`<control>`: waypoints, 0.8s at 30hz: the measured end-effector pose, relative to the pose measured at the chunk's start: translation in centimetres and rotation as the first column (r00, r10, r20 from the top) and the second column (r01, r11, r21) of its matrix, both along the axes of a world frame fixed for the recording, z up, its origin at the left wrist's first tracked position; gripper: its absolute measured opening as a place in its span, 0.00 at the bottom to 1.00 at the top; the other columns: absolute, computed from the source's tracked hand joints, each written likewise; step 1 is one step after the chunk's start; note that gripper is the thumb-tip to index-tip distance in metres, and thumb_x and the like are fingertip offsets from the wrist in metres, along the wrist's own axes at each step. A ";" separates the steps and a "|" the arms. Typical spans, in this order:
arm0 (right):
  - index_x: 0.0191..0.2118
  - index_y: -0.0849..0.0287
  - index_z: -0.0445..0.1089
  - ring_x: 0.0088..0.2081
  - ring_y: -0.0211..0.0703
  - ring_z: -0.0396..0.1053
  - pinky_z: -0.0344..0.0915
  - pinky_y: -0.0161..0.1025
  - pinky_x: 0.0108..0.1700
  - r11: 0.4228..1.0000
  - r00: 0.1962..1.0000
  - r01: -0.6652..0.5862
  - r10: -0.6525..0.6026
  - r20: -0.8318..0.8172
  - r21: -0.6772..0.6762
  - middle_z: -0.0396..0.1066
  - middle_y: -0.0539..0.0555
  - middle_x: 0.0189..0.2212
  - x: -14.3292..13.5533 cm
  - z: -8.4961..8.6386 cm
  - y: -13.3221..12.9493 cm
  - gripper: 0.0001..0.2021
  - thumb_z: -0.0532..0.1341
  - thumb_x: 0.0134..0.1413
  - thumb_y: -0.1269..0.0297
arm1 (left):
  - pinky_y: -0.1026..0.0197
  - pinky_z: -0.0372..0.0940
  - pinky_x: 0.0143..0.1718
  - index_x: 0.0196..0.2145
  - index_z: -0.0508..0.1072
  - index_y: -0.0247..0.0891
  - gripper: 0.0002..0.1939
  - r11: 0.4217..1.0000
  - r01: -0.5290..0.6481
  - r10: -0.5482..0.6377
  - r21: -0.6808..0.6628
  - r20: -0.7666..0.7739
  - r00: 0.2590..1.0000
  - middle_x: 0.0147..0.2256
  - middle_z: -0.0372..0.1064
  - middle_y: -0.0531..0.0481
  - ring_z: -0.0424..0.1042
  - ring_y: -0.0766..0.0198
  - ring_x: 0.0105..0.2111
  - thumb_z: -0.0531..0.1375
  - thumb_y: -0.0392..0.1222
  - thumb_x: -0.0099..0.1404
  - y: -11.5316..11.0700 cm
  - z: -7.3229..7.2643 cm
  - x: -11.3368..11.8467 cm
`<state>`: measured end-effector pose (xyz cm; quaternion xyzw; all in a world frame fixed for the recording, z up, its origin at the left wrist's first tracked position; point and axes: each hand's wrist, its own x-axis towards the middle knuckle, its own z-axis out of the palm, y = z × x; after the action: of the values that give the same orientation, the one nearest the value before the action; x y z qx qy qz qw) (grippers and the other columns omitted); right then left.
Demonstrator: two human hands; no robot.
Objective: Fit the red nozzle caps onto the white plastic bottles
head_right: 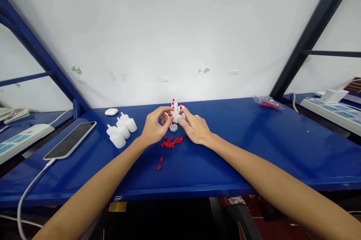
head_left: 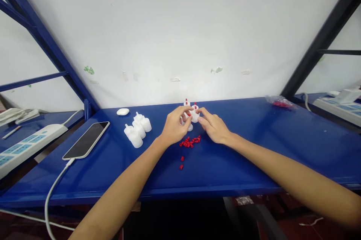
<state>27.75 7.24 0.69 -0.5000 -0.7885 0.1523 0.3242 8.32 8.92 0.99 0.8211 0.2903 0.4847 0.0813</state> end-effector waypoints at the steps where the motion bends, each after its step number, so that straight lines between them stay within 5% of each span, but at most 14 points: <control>1: 0.51 0.52 0.62 0.25 0.45 0.66 0.54 0.38 0.32 1.000 1.000 0.018 -0.018 -0.002 -0.013 0.65 0.45 0.20 0.1 -0.1 0.1 0.21 0.43 0.67 0.44 | 0.64 0.65 0.34 0.49 0.71 0.39 0.12 0.999 -0.046 0.047 0.006 -0.020 0.999 0.40 0.74 0.49 0.69 0.68 0.29 0.57 0.34 0.67 0.3 0.1 -0.3; 11: 0.49 0.51 0.63 0.24 0.44 0.66 0.54 0.37 0.32 0.999 0.999 0.036 -0.036 -0.007 -0.029 0.64 0.44 0.19 -0.1 -0.3 0.2 0.19 0.44 0.68 0.46 | 0.59 0.67 0.39 0.44 0.73 0.39 0.11 0.982 -0.081 0.160 0.173 -0.510 0.845 0.42 0.72 0.47 0.73 0.60 0.40 0.51 0.35 0.73 1.2 -0.4 -1.4; 18: 0.49 0.51 0.62 0.25 0.44 0.65 0.55 0.38 0.32 0.999 1.000 0.022 -0.023 -0.015 -0.030 0.64 0.44 0.20 -0.2 -0.4 0.2 0.18 0.44 0.68 0.47 | 0.61 0.67 0.39 0.52 0.71 0.41 0.14 0.977 -0.120 0.190 0.179 -0.457 0.869 0.49 0.71 0.46 0.73 0.60 0.42 0.51 0.39 0.73 1.0 0.0 -1.4; 21: 0.49 0.51 0.62 0.26 0.44 0.66 0.57 0.39 0.34 1.000 0.999 0.021 -0.021 -0.026 -0.021 0.65 0.45 0.22 -0.1 -0.6 0.4 0.14 0.45 0.68 0.54 | 0.62 0.64 0.36 0.43 0.76 0.38 0.10 0.986 -0.122 0.161 0.112 -0.470 0.868 0.39 0.73 0.47 0.73 0.62 0.35 0.54 0.40 0.70 0.7 1.2 -1.9; 24: 0.48 0.51 0.62 0.27 0.44 0.66 0.58 0.40 0.36 1.000 0.999 0.002 -0.003 -0.041 -0.013 0.66 0.45 0.23 0.1 -0.9 0.7 0.12 0.45 0.64 0.63 | 0.63 0.59 0.29 0.30 0.77 0.39 0.07 0.990 -0.092 0.008 -0.106 -0.611 0.792 0.24 0.70 0.54 0.68 0.65 0.25 0.60 0.40 0.63 0.5 2.6 -2.8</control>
<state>27.88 7.89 -0.26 -0.4999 -0.7799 0.1672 0.3376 5.48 9.47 3.54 0.9181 0.3539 0.1768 0.0242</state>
